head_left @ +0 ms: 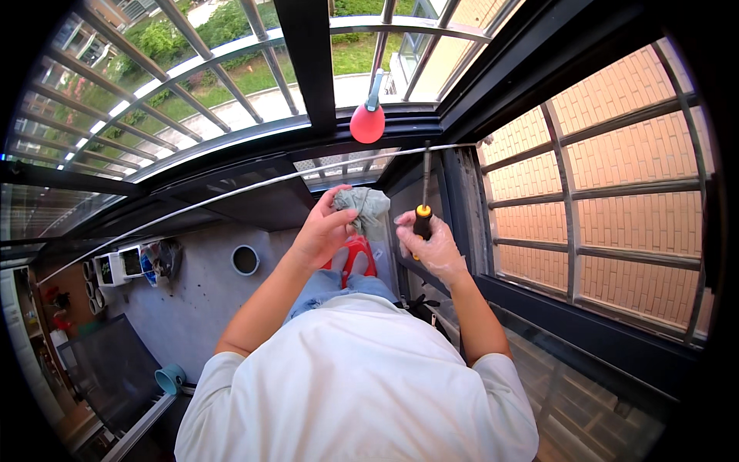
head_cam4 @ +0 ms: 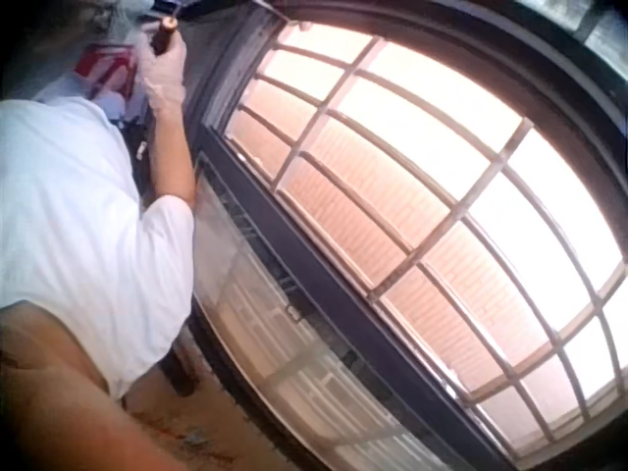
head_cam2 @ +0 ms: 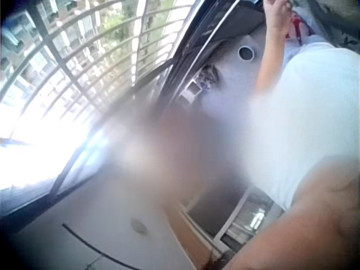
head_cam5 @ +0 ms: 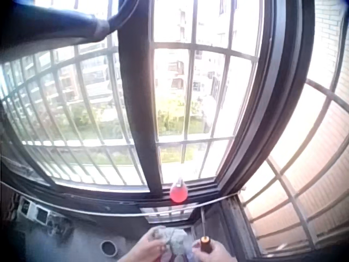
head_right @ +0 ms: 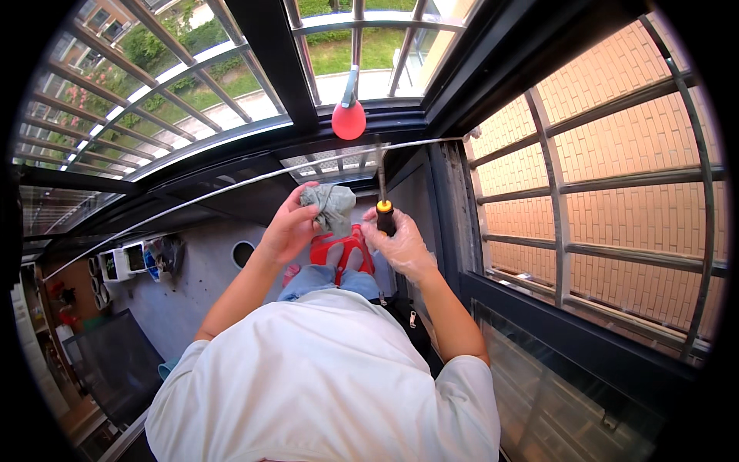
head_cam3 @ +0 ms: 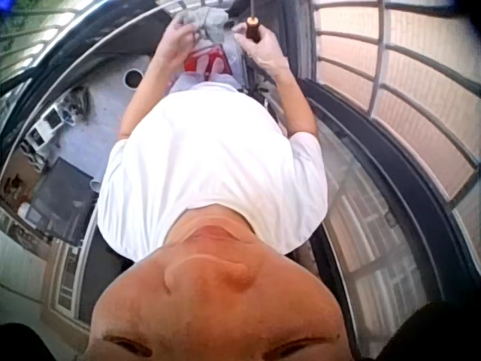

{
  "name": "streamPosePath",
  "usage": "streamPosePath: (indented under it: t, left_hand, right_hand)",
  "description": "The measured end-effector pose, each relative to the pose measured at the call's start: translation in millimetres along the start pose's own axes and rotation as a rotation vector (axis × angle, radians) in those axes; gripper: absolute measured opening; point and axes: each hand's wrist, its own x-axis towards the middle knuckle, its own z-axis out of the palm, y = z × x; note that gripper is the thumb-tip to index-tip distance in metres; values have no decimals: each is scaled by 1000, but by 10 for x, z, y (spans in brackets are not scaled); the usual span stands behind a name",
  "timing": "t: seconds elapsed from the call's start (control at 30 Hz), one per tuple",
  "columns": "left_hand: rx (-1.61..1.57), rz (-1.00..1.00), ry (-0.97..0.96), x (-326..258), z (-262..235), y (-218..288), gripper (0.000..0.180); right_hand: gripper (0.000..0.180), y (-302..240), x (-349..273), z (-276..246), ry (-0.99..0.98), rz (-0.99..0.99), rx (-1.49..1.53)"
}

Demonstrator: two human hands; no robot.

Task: The person cleans metal window frames on a balcony. They use a spray bottle to apply cleaning solution and wipe the frames with a cloth. A screwdriver is used to scrape specific areas of the frame. The person reaches to clean different sections of the window frame.

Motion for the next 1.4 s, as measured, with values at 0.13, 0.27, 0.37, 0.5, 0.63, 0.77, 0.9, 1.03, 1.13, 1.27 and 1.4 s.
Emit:
streamPosePath:
  t: [0.13,0.27,0.37,0.5,0.63,0.77,0.9,1.03,1.13,1.27,1.4]
  left_hand:
    - [55,51,131,154,-60,95,27]
    - [-106,-83,116,265,-45,230,35]
    - [-124,-131,-44,314,53,305,27]
    - [220,4,13,392,206,218,28]
    - [160,41,-54,479,190,154,35]
    - [356,304,-120,500,310,112,35]
    - [1074,1045,-400,599,467,275,33]
    - [1101,1165,-438,570,739,414,41]
    - [1269,1192,-487,517,911,545,43]
    - [1010,841,-506,586,867,556,40]
    - [713,449,-422,704,1141,557,28]
  right_hand:
    - [25,-203,-240,66,-52,66,-50]
    - [31,-262,-438,54,-108,181,-73]
    - [39,-208,-527,34,-113,229,-144]
    - [41,-355,-607,59,-51,308,-153]
    - [39,-332,-686,14,-33,286,-85]
    - [36,-299,-748,6,7,248,-9]
    - [35,-288,-730,-4,-4,175,113]
    - [37,-231,-723,-38,-57,77,257]
    - [34,-275,-745,-38,-60,46,300]
    - [31,-229,-771,-33,-5,-45,132]
    - [33,-338,-812,-11,101,-73,174]
